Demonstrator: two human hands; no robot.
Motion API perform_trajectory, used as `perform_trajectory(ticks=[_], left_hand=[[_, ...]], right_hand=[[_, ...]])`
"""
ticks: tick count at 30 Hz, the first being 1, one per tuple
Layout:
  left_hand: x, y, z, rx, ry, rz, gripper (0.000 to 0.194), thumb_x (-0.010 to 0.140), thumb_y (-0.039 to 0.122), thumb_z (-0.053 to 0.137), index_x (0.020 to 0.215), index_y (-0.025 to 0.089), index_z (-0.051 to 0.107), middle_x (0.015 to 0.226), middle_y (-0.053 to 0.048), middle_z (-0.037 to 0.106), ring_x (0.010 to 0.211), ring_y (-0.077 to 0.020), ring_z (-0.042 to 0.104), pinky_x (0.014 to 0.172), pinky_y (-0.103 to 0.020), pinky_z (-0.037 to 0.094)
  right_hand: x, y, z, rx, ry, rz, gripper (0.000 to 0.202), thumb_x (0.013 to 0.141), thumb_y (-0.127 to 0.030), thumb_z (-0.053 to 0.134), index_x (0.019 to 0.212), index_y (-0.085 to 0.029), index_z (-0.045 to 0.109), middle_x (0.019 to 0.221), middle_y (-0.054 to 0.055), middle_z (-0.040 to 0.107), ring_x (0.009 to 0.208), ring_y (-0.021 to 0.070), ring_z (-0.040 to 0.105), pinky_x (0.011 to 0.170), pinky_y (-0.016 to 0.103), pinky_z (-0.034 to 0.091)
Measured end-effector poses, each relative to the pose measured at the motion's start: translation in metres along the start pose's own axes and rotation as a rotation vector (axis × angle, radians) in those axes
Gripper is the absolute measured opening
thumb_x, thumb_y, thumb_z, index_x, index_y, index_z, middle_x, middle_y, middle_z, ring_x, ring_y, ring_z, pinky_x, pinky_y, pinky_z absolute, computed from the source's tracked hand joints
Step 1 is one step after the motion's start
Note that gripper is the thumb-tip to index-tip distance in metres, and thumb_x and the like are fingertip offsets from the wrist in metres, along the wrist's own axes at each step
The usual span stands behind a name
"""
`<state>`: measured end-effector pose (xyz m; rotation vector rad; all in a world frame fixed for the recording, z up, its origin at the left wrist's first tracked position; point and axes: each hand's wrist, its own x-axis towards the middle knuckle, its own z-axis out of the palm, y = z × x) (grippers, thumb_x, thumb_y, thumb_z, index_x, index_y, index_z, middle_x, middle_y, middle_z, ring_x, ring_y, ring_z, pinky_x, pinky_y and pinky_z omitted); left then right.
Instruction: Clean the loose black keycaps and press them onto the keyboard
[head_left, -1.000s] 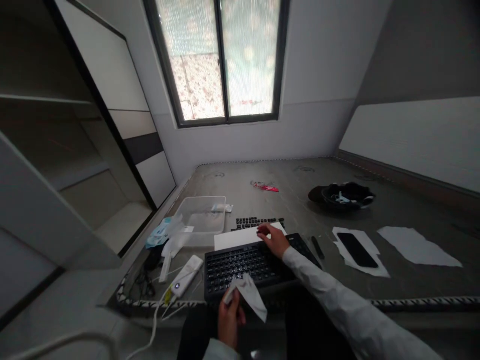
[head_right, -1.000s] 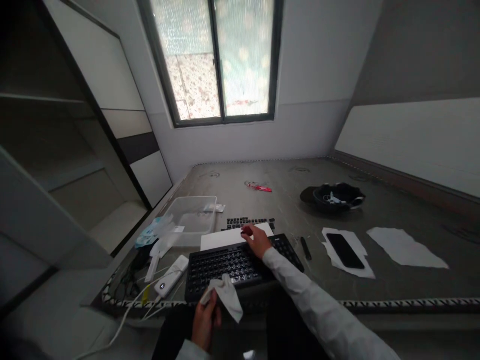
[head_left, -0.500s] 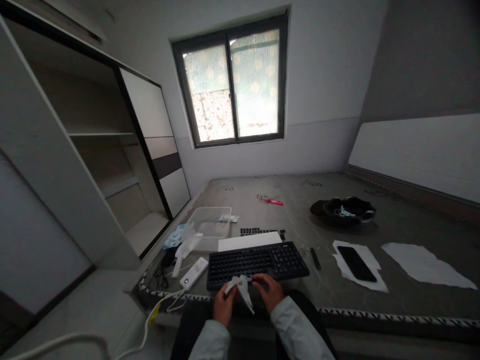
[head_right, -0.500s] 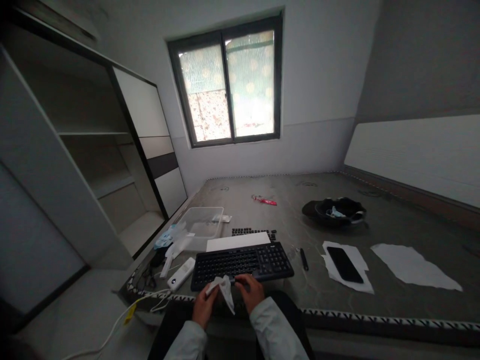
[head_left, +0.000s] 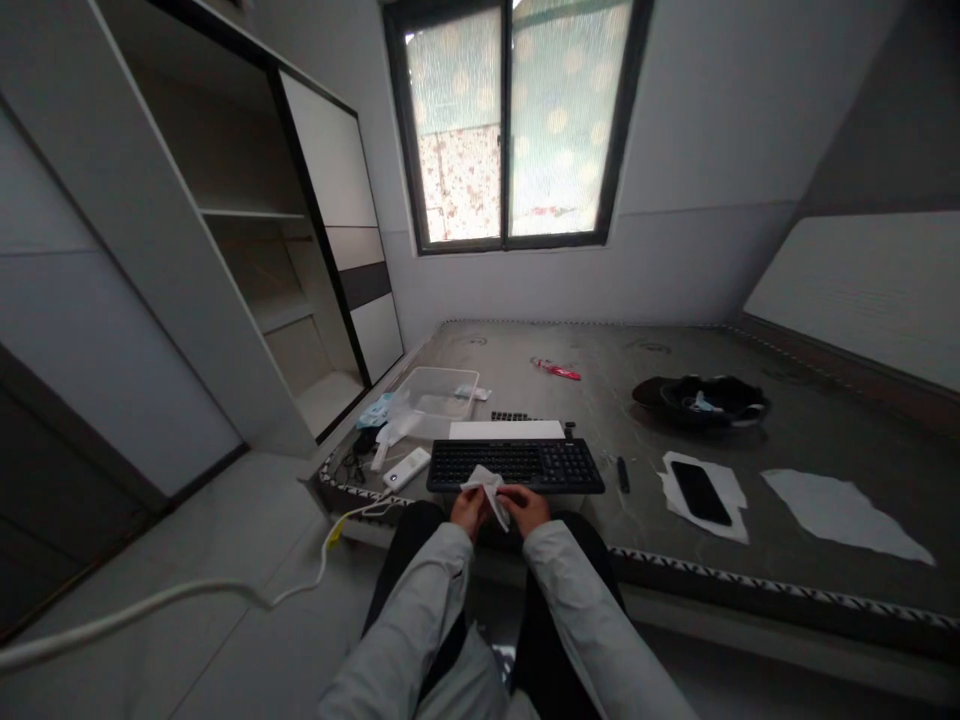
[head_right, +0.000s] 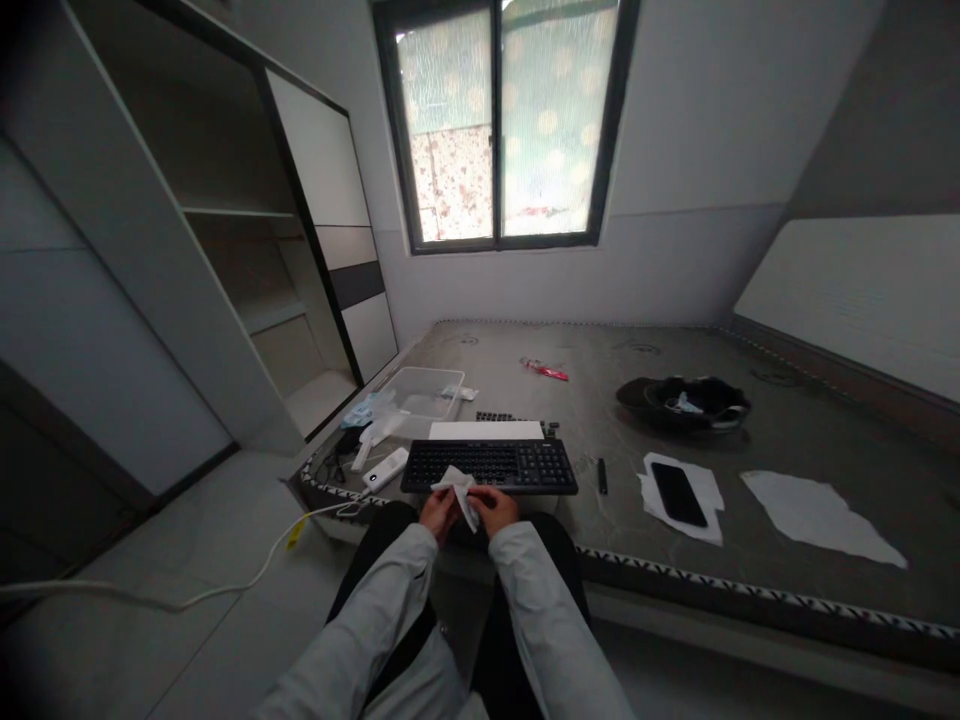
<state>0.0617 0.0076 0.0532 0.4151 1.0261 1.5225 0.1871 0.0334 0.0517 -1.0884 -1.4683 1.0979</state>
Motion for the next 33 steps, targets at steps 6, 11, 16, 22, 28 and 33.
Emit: perform_trajectory(ticks=[6,11,16,22,28,33], left_hand=[[-0.013,-0.007,0.002,-0.022,-0.051,-0.051,0.029,0.058,0.025,0.072,0.082,0.012,0.060,0.087,-0.011,0.066,0.082,-0.0207,0.063,0.079,-0.035,0.048],[-0.015,-0.012,-0.003,0.017,-0.035,-0.076,0.029,0.056,0.027,0.073,0.078,0.012,0.060,0.079,-0.009,0.066,0.073,-0.0178,0.064,0.073,-0.033,0.050],[-0.015,-0.011,-0.005,0.069,-0.050,-0.053,0.039,0.051,0.033,0.075,0.081,0.011,0.063,0.072,-0.008,0.067,0.066,-0.0173,0.063,0.063,-0.028,0.050],[-0.008,-0.008,-0.010,0.118,-0.093,-0.024,0.047,0.042,0.031,0.078,0.083,0.010,0.066,0.070,-0.007,0.068,0.062,-0.0171,0.062,0.058,-0.026,0.047],[0.004,-0.003,-0.011,0.095,-0.059,-0.019,0.045,0.047,0.030,0.076,0.086,0.012,0.065,0.075,-0.007,0.068,0.066,-0.0165,0.062,0.063,-0.026,0.048],[0.016,-0.006,-0.012,0.115,-0.083,-0.027,0.043,0.049,0.028,0.074,0.089,0.013,0.064,0.073,-0.005,0.068,0.064,-0.0174,0.062,0.060,-0.027,0.048]], right_hand=[[-0.009,-0.008,-0.004,0.076,0.003,-0.016,0.031,0.061,-0.037,0.062,0.084,-0.017,0.066,0.083,0.006,0.069,0.077,0.0208,0.063,0.073,0.033,0.049],[-0.014,-0.008,-0.004,-0.028,-0.010,-0.049,0.029,0.060,-0.039,0.062,0.081,-0.019,0.067,0.079,0.004,0.069,0.073,0.0195,0.062,0.072,0.031,0.049],[-0.013,0.001,0.001,-0.228,-0.004,-0.181,0.021,0.059,-0.034,0.065,0.075,-0.022,0.069,0.077,0.003,0.067,0.074,0.0191,0.060,0.071,0.031,0.047],[-0.010,0.000,0.006,-0.239,-0.012,-0.267,0.016,0.066,-0.029,0.059,0.076,-0.023,0.069,0.083,0.004,0.066,0.076,0.0178,0.060,0.069,0.028,0.048],[-0.007,-0.007,0.005,-0.148,-0.007,-0.300,0.025,0.072,-0.028,0.050,0.092,-0.021,0.064,0.092,0.004,0.065,0.087,0.0183,0.059,0.079,0.031,0.046],[0.005,0.008,0.005,-0.104,0.046,-0.162,0.032,0.068,-0.026,0.052,0.099,-0.019,0.058,0.097,0.007,0.062,0.078,0.0174,0.060,0.067,0.028,0.050]])
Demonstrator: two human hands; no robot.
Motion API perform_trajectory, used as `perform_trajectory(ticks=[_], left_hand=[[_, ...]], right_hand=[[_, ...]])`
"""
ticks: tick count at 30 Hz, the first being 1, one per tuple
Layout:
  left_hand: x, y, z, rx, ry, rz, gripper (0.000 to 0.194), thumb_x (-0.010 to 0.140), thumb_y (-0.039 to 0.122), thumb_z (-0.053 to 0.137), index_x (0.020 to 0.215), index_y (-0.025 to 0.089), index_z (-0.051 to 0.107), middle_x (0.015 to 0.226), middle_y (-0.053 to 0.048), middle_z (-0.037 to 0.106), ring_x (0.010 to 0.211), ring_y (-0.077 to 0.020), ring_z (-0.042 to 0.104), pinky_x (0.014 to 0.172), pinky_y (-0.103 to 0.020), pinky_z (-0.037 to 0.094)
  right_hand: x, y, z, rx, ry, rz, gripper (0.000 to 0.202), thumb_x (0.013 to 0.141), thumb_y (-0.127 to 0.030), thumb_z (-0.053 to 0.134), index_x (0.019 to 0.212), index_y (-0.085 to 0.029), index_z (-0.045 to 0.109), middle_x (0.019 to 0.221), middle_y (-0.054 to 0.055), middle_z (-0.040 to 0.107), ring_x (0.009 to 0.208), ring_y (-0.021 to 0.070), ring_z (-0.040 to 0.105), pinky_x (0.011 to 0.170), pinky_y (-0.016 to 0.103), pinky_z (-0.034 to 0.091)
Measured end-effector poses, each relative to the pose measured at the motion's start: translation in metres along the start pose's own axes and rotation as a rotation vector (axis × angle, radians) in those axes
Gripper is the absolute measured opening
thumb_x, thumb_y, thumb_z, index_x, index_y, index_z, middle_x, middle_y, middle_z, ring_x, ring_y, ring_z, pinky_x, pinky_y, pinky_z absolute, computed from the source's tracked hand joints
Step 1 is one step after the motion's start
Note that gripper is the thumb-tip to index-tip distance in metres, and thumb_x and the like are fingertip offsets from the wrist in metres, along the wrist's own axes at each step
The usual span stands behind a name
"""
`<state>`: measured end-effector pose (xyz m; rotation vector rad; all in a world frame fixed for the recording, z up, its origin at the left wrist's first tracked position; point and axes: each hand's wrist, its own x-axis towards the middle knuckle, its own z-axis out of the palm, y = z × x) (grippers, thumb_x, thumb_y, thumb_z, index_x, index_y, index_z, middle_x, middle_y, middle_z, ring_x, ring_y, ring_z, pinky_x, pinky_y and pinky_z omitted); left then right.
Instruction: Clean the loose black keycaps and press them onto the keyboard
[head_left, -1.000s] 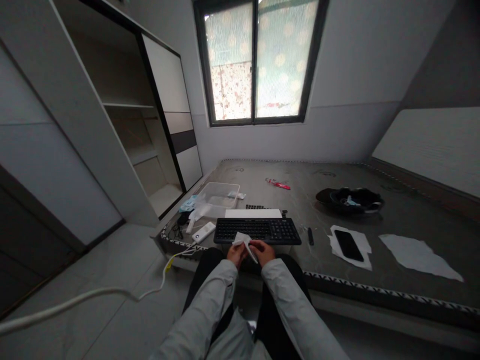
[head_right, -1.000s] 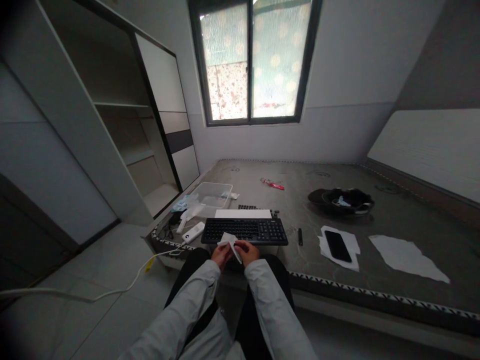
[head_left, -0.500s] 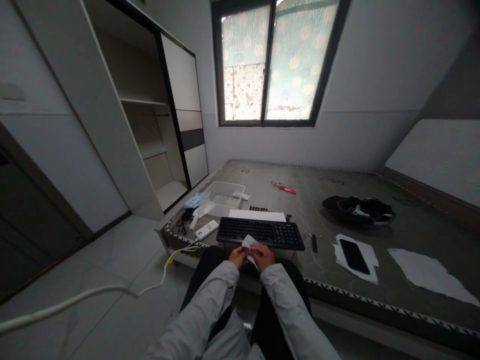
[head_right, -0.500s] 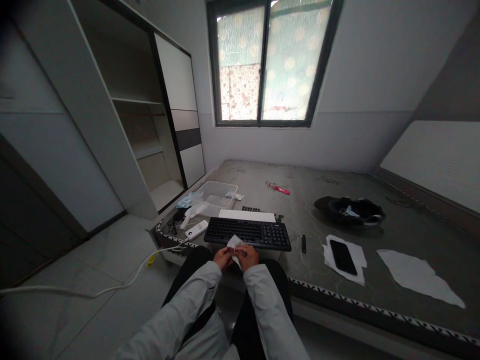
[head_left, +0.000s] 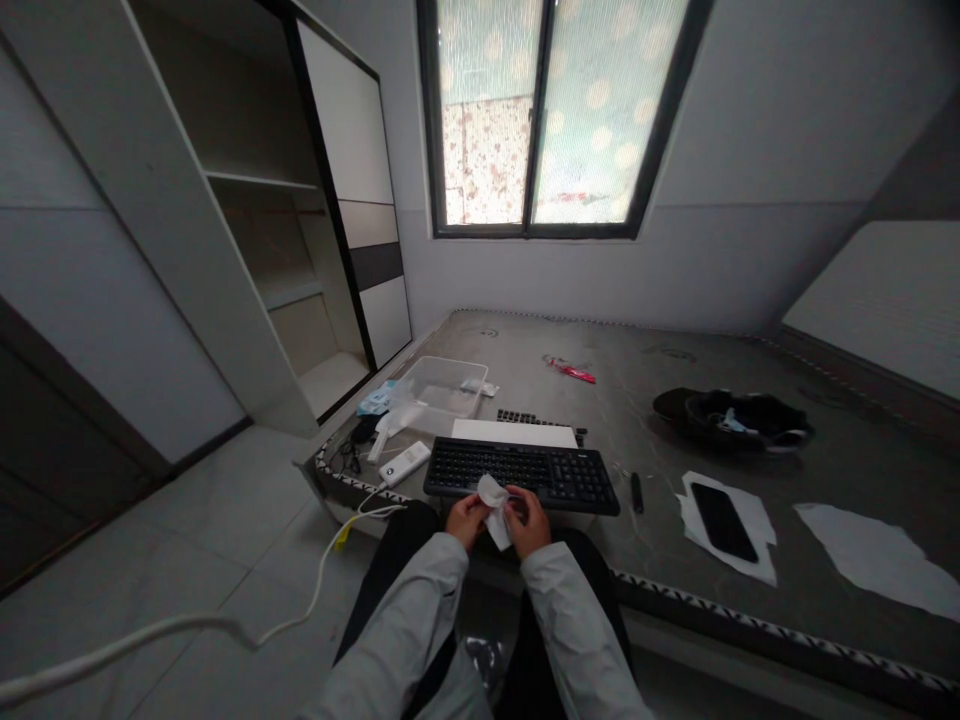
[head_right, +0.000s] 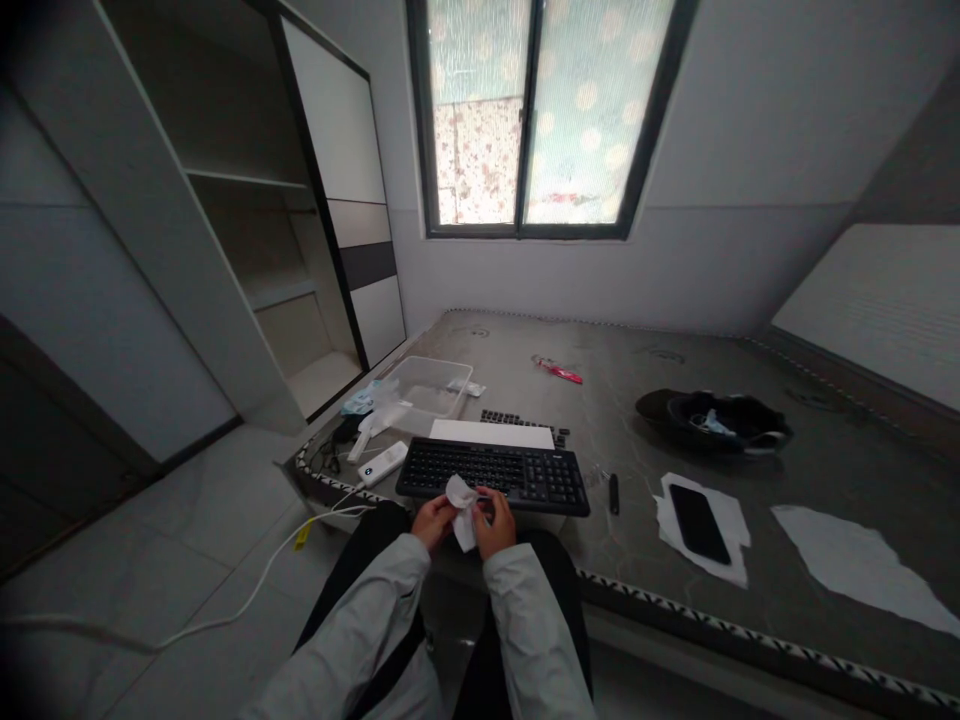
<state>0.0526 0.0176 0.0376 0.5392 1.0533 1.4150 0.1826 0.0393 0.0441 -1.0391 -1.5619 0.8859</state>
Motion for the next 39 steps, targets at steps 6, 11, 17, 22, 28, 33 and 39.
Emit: perform_trajectory(ticks=[6,11,17,22,28,33,39], left_hand=[[0.011,-0.007,-0.005,0.103,0.024,-0.019,0.043,0.047,0.028,0.074,0.086,0.012,0.065,0.072,-0.006,0.069,0.067,-0.0198,0.064,0.063,-0.028,0.048],[0.007,-0.005,0.000,0.144,0.089,0.030,0.041,0.039,0.023,0.078,0.077,0.011,0.068,0.073,-0.008,0.070,0.073,-0.0225,0.064,0.069,-0.030,0.049],[-0.008,0.002,0.006,0.185,0.153,0.064,0.040,0.035,0.025,0.080,0.071,0.010,0.069,0.069,-0.010,0.070,0.069,-0.0231,0.064,0.068,-0.031,0.050],[-0.015,0.002,0.006,0.188,0.168,0.092,0.043,0.042,0.037,0.077,0.074,0.008,0.068,0.069,-0.011,0.070,0.062,-0.0201,0.064,0.062,-0.029,0.050],[-0.020,0.005,0.009,0.206,0.184,0.105,0.039,0.043,0.035,0.076,0.071,0.009,0.068,0.064,-0.009,0.069,0.059,-0.0190,0.063,0.059,-0.028,0.050],[-0.026,0.008,0.011,0.228,0.158,0.116,0.025,0.046,0.023,0.076,0.068,0.012,0.068,0.069,-0.009,0.070,0.071,-0.0225,0.064,0.069,-0.030,0.050],[-0.019,0.001,0.007,0.248,0.109,0.127,0.023,0.052,0.021,0.072,0.072,0.012,0.067,0.075,-0.010,0.070,0.077,-0.0240,0.064,0.072,-0.032,0.049]], right_hand=[[0.005,0.020,0.003,0.025,-0.109,0.179,0.025,0.066,-0.031,0.055,0.086,-0.021,0.064,0.087,0.004,0.067,0.084,0.0211,0.061,0.078,0.034,0.047],[0.006,0.016,0.000,0.193,-0.031,0.258,0.030,0.058,-0.037,0.064,0.079,-0.016,0.064,0.075,0.006,0.067,0.071,0.0206,0.062,0.065,0.031,0.049],[0.002,0.014,-0.003,0.375,-0.092,0.364,0.042,0.060,-0.053,0.058,0.076,-0.014,0.065,0.070,0.007,0.067,0.064,0.0193,0.061,0.058,0.030,0.049],[-0.005,0.016,0.003,0.510,-0.168,0.382,0.037,0.053,-0.041,0.069,0.081,-0.018,0.064,0.074,0.005,0.067,0.067,0.0194,0.062,0.061,0.031,0.049],[-0.011,0.009,0.006,0.414,-0.219,0.314,0.040,0.049,-0.038,0.070,0.084,-0.018,0.065,0.082,0.006,0.068,0.080,0.0229,0.061,0.071,0.035,0.048],[-0.013,0.005,0.003,0.369,-0.215,0.377,0.047,0.052,-0.050,0.065,0.084,-0.015,0.067,0.077,0.006,0.069,0.073,0.0235,0.063,0.065,0.034,0.050],[-0.011,0.006,-0.001,0.288,-0.167,0.350,0.051,0.054,-0.056,0.061,0.083,-0.016,0.069,0.073,0.005,0.070,0.068,0.0233,0.063,0.062,0.034,0.050]])
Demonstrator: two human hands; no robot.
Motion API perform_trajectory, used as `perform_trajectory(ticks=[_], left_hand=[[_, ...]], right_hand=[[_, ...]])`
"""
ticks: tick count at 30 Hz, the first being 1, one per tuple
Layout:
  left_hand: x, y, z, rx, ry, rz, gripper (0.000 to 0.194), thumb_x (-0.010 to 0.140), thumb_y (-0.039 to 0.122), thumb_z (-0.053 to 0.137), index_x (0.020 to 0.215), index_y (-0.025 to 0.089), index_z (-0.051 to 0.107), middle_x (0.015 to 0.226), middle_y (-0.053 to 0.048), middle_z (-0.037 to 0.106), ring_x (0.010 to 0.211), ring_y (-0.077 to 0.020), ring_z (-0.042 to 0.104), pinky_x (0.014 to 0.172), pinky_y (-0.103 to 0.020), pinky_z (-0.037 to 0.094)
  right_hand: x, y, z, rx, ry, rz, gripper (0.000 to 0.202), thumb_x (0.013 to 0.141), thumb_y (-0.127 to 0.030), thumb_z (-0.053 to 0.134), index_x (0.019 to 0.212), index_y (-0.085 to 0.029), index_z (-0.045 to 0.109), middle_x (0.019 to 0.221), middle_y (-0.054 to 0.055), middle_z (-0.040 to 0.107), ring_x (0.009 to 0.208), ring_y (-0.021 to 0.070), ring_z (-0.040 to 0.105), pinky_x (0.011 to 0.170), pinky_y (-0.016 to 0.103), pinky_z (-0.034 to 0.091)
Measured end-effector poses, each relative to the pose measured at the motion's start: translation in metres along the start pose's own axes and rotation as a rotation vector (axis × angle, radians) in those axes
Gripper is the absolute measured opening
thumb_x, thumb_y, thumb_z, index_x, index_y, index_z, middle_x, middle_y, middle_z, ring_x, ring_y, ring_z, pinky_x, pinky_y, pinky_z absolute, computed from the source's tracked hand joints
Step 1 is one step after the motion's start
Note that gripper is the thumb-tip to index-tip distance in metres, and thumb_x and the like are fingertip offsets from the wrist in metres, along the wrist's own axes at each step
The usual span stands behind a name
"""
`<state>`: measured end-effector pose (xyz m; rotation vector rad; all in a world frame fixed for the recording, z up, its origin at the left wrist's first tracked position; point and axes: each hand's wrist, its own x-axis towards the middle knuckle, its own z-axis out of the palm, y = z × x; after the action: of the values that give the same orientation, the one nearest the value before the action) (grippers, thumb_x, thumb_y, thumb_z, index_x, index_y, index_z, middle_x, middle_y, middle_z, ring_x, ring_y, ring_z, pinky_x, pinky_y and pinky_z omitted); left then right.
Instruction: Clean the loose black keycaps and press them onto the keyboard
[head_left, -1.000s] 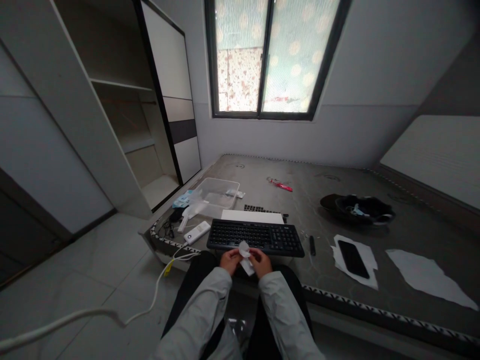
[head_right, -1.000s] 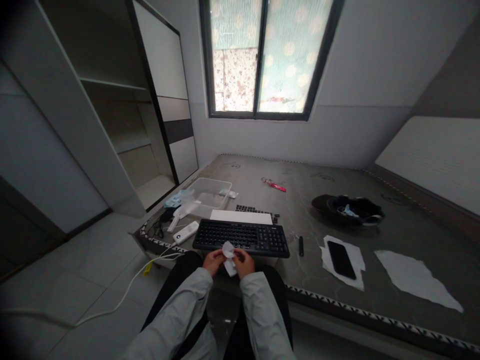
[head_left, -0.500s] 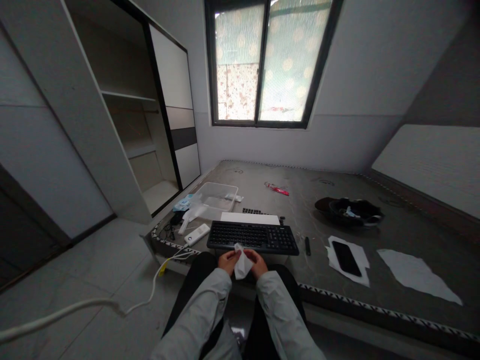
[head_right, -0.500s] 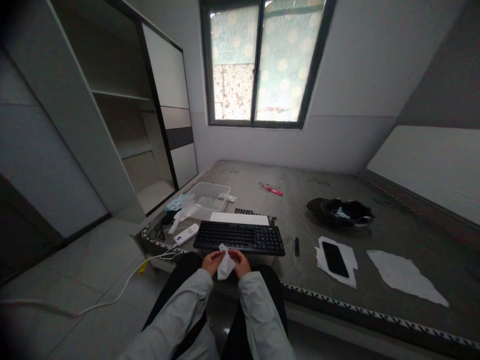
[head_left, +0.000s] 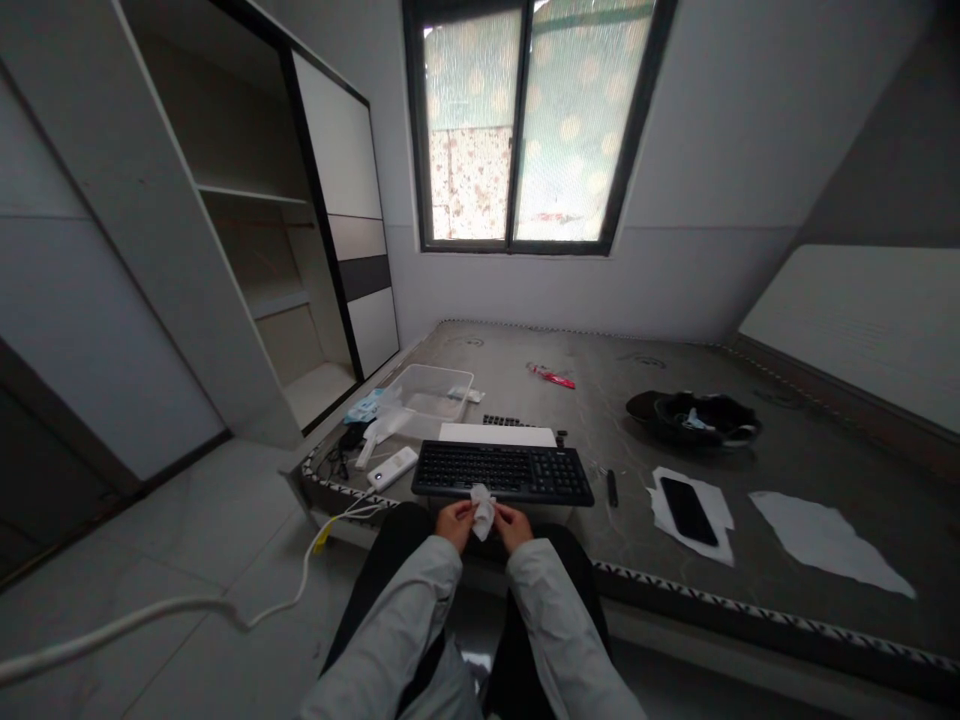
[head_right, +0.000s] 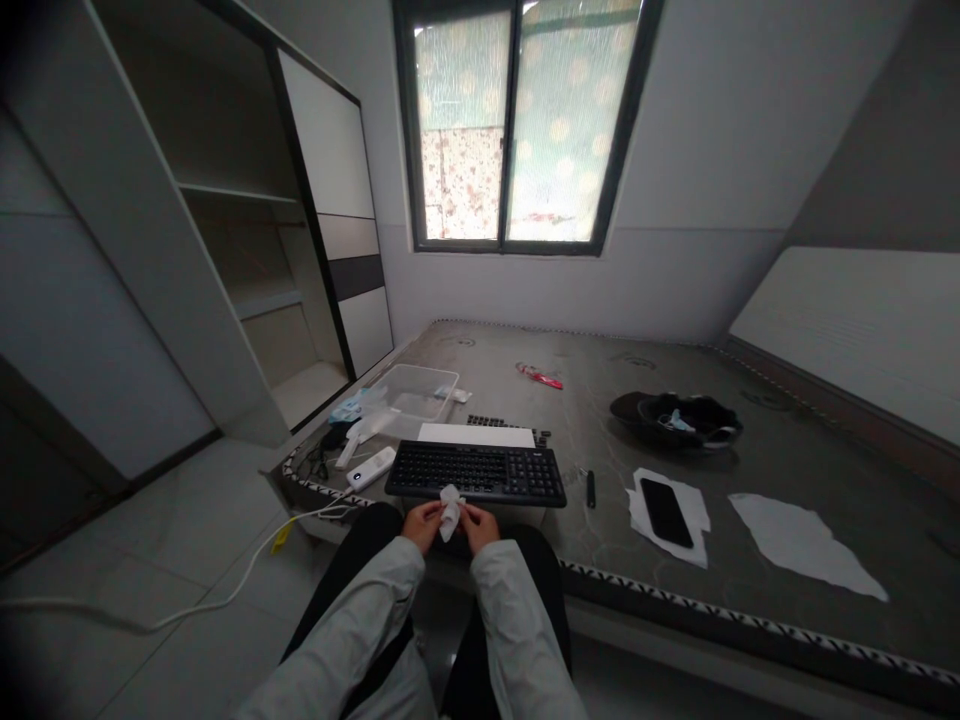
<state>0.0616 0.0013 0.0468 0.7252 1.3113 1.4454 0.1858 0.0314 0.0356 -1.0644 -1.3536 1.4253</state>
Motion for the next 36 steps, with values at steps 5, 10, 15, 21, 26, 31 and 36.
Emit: perform_trajectory(ticks=[5,10,15,21,26,31,36], left_hand=[[0.004,-0.003,0.001,-0.011,-0.047,0.003,0.026,0.050,0.019,0.072,0.075,0.012,0.067,0.080,-0.009,0.070,0.080,-0.0229,0.063,0.073,-0.031,0.049],[0.005,0.002,0.002,0.061,-0.025,0.021,0.029,0.051,0.022,0.072,0.078,0.012,0.068,0.081,-0.010,0.070,0.077,-0.0231,0.063,0.070,-0.031,0.049],[0.011,0.000,0.000,0.133,-0.028,0.077,0.034,0.055,0.031,0.070,0.081,0.010,0.068,0.081,-0.011,0.070,0.078,-0.0219,0.062,0.070,-0.028,0.047],[0.019,-0.010,-0.001,0.136,-0.023,0.078,0.040,0.058,0.041,0.066,0.082,0.010,0.067,0.077,-0.010,0.069,0.069,-0.0190,0.062,0.061,-0.024,0.047],[0.021,-0.013,-0.002,0.134,-0.032,0.046,0.042,0.055,0.043,0.068,0.080,0.009,0.067,0.073,-0.009,0.069,0.066,-0.0184,0.062,0.059,-0.024,0.047],[0.019,-0.008,-0.003,0.056,-0.077,-0.013,0.043,0.054,0.041,0.069,0.082,0.009,0.068,0.073,-0.008,0.069,0.066,-0.0182,0.062,0.063,-0.025,0.046],[0.009,0.002,0.000,0.006,-0.101,-0.068,0.041,0.051,0.038,0.072,0.080,0.010,0.069,0.067,-0.006,0.069,0.064,-0.0189,0.061,0.062,-0.026,0.046]], right_hand=[[0.004,0.000,-0.007,-0.058,0.040,0.030,0.047,0.054,-0.054,0.062,0.080,-0.017,0.070,0.072,0.004,0.070,0.069,0.0241,0.063,0.061,0.033,0.051],[0.009,0.002,-0.010,-0.049,0.044,0.053,0.045,0.055,-0.051,0.062,0.081,-0.015,0.070,0.073,0.005,0.070,0.074,0.0250,0.063,0.065,0.033,0.050],[0.011,0.003,-0.009,-0.029,0.018,0.050,0.043,0.055,-0.047,0.064,0.083,-0.015,0.069,0.078,0.006,0.070,0.080,0.0260,0.062,0.072,0.036,0.049],[0.010,0.004,-0.003,-0.066,-0.018,-0.023,0.038,0.059,-0.038,0.064,0.089,-0.016,0.067,0.087,0.007,0.069,0.085,0.0252,0.062,0.079,0.038,0.047],[0.007,0.003,-0.005,-0.193,0.000,-0.062,0.031,0.062,-0.036,0.062,0.087,-0.019,0.068,0.085,0.006,0.069,0.082,0.0257,0.062,0.077,0.038,0.048],[0.004,-0.001,-0.005,-0.246,0.024,-0.074,0.031,0.060,-0.038,0.063,0.083,-0.018,0.069,0.082,0.006,0.069,0.080,0.0251,0.062,0.076,0.036,0.048],[-0.001,-0.009,-0.002,-0.229,0.039,-0.097,0.035,0.058,-0.042,0.064,0.084,-0.017,0.067,0.078,0.005,0.069,0.072,0.0217,0.062,0.070,0.032,0.048]])
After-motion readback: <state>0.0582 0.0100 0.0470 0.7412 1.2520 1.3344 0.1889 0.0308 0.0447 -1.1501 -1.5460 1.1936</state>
